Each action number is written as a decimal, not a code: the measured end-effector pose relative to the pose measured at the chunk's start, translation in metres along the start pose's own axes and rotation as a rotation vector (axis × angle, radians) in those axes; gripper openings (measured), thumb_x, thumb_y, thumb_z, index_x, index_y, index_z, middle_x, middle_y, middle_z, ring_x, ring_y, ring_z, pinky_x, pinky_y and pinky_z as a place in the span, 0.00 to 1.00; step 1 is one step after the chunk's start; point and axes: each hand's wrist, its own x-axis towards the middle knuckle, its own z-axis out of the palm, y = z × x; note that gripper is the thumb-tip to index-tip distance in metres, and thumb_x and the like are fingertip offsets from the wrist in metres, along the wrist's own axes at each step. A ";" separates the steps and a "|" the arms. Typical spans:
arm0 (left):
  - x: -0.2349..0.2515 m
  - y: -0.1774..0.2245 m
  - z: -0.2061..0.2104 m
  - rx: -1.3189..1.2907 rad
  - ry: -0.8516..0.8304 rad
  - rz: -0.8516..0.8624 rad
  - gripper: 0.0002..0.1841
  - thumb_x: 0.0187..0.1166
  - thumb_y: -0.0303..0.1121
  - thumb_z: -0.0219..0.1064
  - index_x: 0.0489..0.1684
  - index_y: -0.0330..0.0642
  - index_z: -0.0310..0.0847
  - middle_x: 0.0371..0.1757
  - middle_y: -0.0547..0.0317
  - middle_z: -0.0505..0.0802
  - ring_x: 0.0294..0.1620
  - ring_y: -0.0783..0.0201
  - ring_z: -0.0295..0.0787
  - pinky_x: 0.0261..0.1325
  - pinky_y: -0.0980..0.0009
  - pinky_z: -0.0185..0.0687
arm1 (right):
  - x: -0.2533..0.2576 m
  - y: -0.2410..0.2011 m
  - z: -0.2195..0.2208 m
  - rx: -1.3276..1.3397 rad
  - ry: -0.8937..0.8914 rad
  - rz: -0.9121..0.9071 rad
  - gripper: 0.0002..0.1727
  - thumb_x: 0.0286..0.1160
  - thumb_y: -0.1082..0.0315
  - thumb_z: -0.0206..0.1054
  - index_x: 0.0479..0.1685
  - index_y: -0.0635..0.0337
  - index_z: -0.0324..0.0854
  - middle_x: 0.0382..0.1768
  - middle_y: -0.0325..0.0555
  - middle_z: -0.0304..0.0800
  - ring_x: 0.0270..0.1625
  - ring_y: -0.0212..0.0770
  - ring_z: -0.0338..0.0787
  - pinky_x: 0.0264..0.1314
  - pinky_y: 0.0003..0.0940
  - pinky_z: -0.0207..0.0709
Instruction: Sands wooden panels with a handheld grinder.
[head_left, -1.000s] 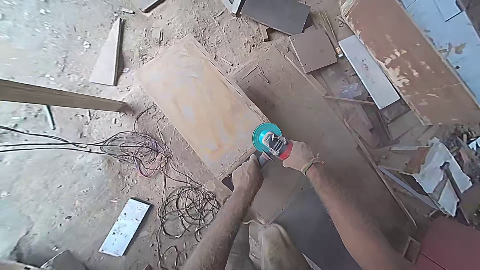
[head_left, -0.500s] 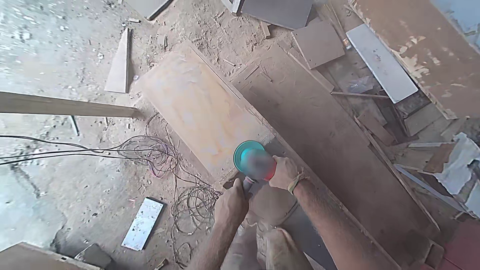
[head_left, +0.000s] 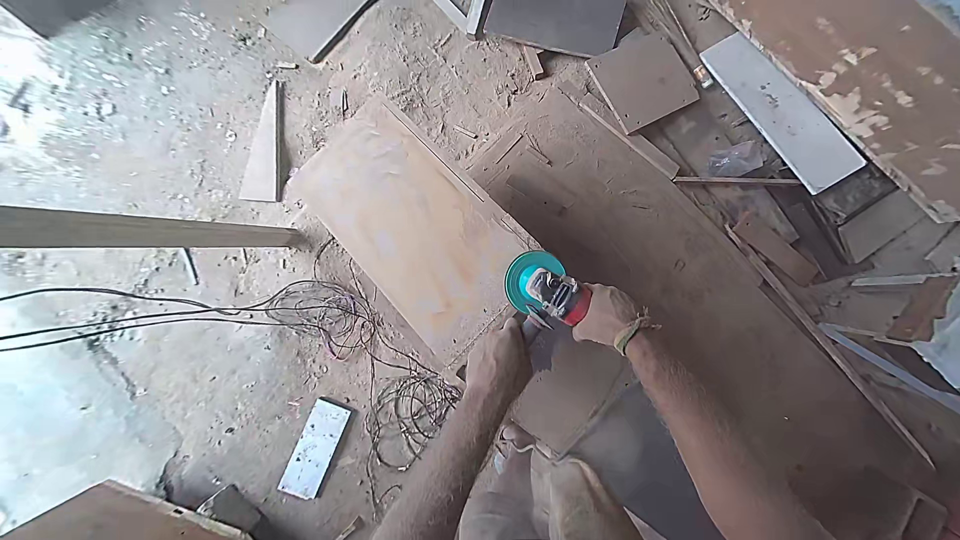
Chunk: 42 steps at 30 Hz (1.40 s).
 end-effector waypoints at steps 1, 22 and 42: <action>-0.004 -0.004 0.005 -0.006 -0.001 -0.018 0.24 0.76 0.46 0.71 0.68 0.47 0.78 0.53 0.47 0.95 0.56 0.44 0.94 0.55 0.41 0.88 | -0.002 -0.002 0.003 -0.011 -0.019 -0.016 0.42 0.43 0.51 0.86 0.66 0.57 0.83 0.60 0.54 0.92 0.65 0.54 0.91 0.65 0.59 0.83; -0.007 -0.003 0.018 0.003 -0.076 -0.041 0.22 0.78 0.48 0.70 0.65 0.48 0.79 0.53 0.48 0.95 0.56 0.45 0.95 0.55 0.41 0.89 | -0.011 0.005 0.019 -0.019 -0.045 0.025 0.44 0.46 0.49 0.86 0.72 0.57 0.81 0.62 0.55 0.91 0.67 0.55 0.91 0.67 0.60 0.83; 0.011 -0.004 -0.001 -0.062 -0.011 0.020 0.20 0.77 0.43 0.69 0.65 0.46 0.80 0.53 0.46 0.95 0.56 0.43 0.94 0.54 0.39 0.87 | -0.001 -0.013 -0.006 -0.071 0.046 0.042 0.40 0.44 0.52 0.86 0.66 0.58 0.83 0.60 0.55 0.92 0.66 0.55 0.91 0.65 0.60 0.83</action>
